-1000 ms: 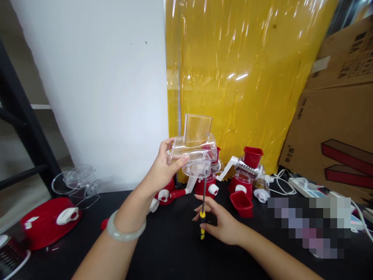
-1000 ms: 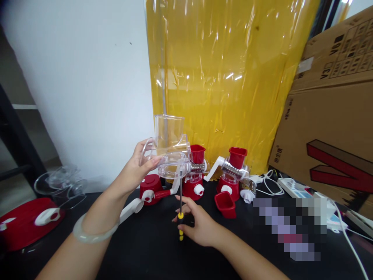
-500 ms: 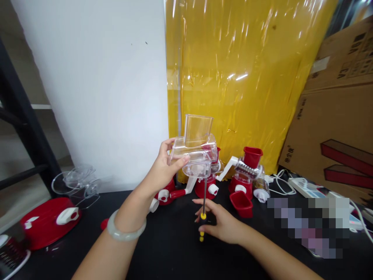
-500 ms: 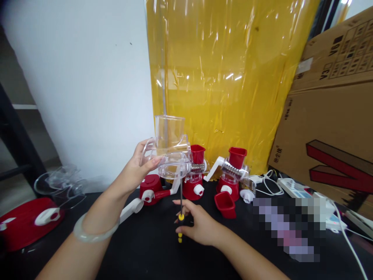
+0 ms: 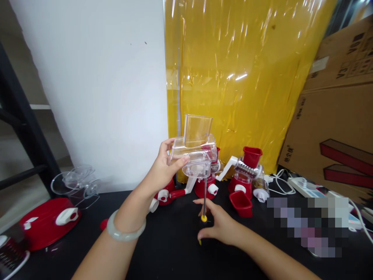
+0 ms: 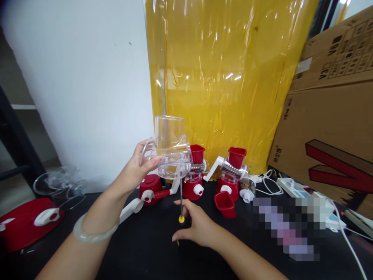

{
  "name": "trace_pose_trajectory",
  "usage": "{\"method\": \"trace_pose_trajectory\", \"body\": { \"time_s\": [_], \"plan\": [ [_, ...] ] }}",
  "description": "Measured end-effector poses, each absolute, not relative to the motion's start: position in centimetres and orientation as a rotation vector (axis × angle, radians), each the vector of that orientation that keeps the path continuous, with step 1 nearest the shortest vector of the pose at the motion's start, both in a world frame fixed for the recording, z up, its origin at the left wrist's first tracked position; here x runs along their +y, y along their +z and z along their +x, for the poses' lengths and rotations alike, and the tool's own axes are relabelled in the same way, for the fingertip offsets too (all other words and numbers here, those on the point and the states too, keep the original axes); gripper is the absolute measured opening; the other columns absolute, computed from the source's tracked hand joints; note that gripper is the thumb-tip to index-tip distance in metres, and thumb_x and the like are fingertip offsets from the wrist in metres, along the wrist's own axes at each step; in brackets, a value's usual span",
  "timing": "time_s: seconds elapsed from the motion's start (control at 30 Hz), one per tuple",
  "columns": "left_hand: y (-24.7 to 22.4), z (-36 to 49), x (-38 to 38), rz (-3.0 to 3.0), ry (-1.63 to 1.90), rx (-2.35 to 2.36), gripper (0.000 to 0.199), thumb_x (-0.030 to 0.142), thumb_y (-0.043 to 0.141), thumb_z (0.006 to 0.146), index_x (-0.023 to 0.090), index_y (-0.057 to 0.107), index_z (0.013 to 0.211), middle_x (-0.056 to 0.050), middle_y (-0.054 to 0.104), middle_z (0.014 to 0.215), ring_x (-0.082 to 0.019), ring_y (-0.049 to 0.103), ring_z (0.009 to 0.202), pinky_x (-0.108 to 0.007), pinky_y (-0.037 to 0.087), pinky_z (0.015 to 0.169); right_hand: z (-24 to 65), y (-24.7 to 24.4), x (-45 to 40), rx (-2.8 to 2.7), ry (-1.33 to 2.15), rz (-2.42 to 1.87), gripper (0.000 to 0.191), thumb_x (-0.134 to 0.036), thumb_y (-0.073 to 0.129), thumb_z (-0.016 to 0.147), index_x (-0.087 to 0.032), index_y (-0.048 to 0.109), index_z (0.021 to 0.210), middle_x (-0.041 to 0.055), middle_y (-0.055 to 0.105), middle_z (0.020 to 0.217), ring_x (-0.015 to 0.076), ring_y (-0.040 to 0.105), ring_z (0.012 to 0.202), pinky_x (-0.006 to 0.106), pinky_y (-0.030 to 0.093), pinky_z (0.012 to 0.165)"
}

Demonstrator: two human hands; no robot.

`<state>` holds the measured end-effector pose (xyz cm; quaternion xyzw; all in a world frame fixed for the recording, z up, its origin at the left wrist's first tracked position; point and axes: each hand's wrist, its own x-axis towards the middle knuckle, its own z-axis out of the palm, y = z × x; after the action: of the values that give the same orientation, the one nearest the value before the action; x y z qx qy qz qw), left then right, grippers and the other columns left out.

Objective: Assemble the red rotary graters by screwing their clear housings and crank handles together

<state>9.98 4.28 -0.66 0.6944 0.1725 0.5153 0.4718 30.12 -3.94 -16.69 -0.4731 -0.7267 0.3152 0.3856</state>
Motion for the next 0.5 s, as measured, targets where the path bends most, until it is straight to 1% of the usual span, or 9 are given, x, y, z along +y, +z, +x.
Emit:
{"method": "trace_pose_trajectory", "body": {
  "time_s": [0.1,0.13,0.17,0.23,0.3,0.37,0.4,0.43,0.5],
  "plan": [
    [-0.66,10.02,4.27,1.708,1.257,0.419,0.066,0.042,0.077,0.080,0.025,0.037,0.131,-0.012,0.041,0.145,-0.018,0.068,0.105,-0.033,0.057,0.093,30.39,-16.11,-4.41,-1.897,0.896,-1.031,0.079,-0.029,0.083,0.077,-0.022,0.042,0.144,0.0116,0.060,0.130,0.0254,0.058,0.118,0.043,0.046,0.103],
    [-0.65,10.02,4.25,1.713,1.257,0.425,0.066,0.042,0.076,0.080,0.025,0.037,0.131,-0.012,0.041,0.145,-0.018,0.068,0.104,-0.033,0.057,0.092,30.48,-15.86,-4.58,-1.916,0.923,-0.975,0.078,-0.025,0.078,0.080,-0.022,0.038,0.147,0.0120,0.060,0.133,0.0245,0.057,0.122,0.043,0.044,0.105],
    [-0.63,10.02,4.23,1.717,1.257,0.433,0.066,0.042,0.076,0.080,0.025,0.037,0.131,-0.012,0.040,0.146,-0.018,0.068,0.104,-0.033,0.058,0.091,30.54,-15.68,-4.68,-1.932,0.943,-0.933,0.077,-0.020,0.074,0.082,-0.022,0.036,0.149,0.0115,0.063,0.130,0.0235,0.058,0.123,0.044,0.043,0.107],
    [-0.60,9.99,4.17,1.718,1.261,0.446,0.066,0.042,0.076,0.081,0.025,0.038,0.132,-0.012,0.040,0.145,-0.019,0.068,0.104,-0.034,0.058,0.090,30.51,-15.64,-4.64,-1.926,0.973,-0.899,0.071,-0.017,0.069,0.085,-0.021,0.038,0.148,0.0088,0.070,0.116,0.0221,0.063,0.117,0.044,0.045,0.106],
    [-0.57,9.96,4.12,1.715,1.260,0.454,0.065,0.042,0.076,0.081,0.025,0.038,0.132,-0.011,0.041,0.145,-0.019,0.068,0.105,-0.035,0.058,0.090,30.37,-16.01,-4.30,-1.869,0.964,-0.964,0.065,-0.024,0.076,0.083,-0.020,0.048,0.141,0.0053,0.072,0.099,0.0226,0.068,0.103,0.041,0.050,0.098],
    [-0.57,9.95,4.09,1.717,1.260,0.441,0.064,0.042,0.076,0.081,0.025,0.038,0.131,-0.011,0.042,0.143,-0.020,0.067,0.106,-0.036,0.058,0.091,30.28,-16.43,-3.95,-1.817,0.908,-1.067,0.070,-0.034,0.088,0.072,-0.020,0.057,0.133,0.0028,0.069,0.091,0.0229,0.068,0.091,0.039,0.054,0.088],
    [-0.57,9.96,4.08,1.723,1.258,0.432,0.063,0.042,0.075,0.081,0.025,0.039,0.130,-0.010,0.043,0.142,-0.020,0.067,0.107,-0.037,0.058,0.093,30.31,-16.52,-3.87,-1.816,0.872,-1.102,0.075,-0.037,0.092,0.066,-0.020,0.059,0.131,0.0031,0.068,0.092,0.0233,0.067,0.090,0.039,0.053,0.088],
    [-0.58,9.97,4.09,1.727,1.255,0.424,0.063,0.042,0.075,0.081,0.025,0.039,0.130,-0.010,0.044,0.141,-0.021,0.067,0.108,-0.037,0.057,0.094,30.40,-16.49,-3.89,-1.833,0.847,-1.117,0.080,-0.039,0.094,0.063,-0.020,0.058,0.132,0.0047,0.068,0.099,0.0240,0.066,0.094,0.040,0.053,0.090],
    [-0.60,9.99,4.11,1.729,1.250,0.418,0.063,0.042,0.075,0.081,0.025,0.038,0.130,-0.010,0.045,0.141,-0.021,0.066,0.110,-0.038,0.055,0.097,30.68,-16.07,-4.18,-1.890,0.864,-1.091,0.086,-0.039,0.093,0.065,-0.022,0.053,0.139,0.0098,0.064,0.121,0.0253,0.063,0.108,0.042,0.049,0.099]
  ]
}}
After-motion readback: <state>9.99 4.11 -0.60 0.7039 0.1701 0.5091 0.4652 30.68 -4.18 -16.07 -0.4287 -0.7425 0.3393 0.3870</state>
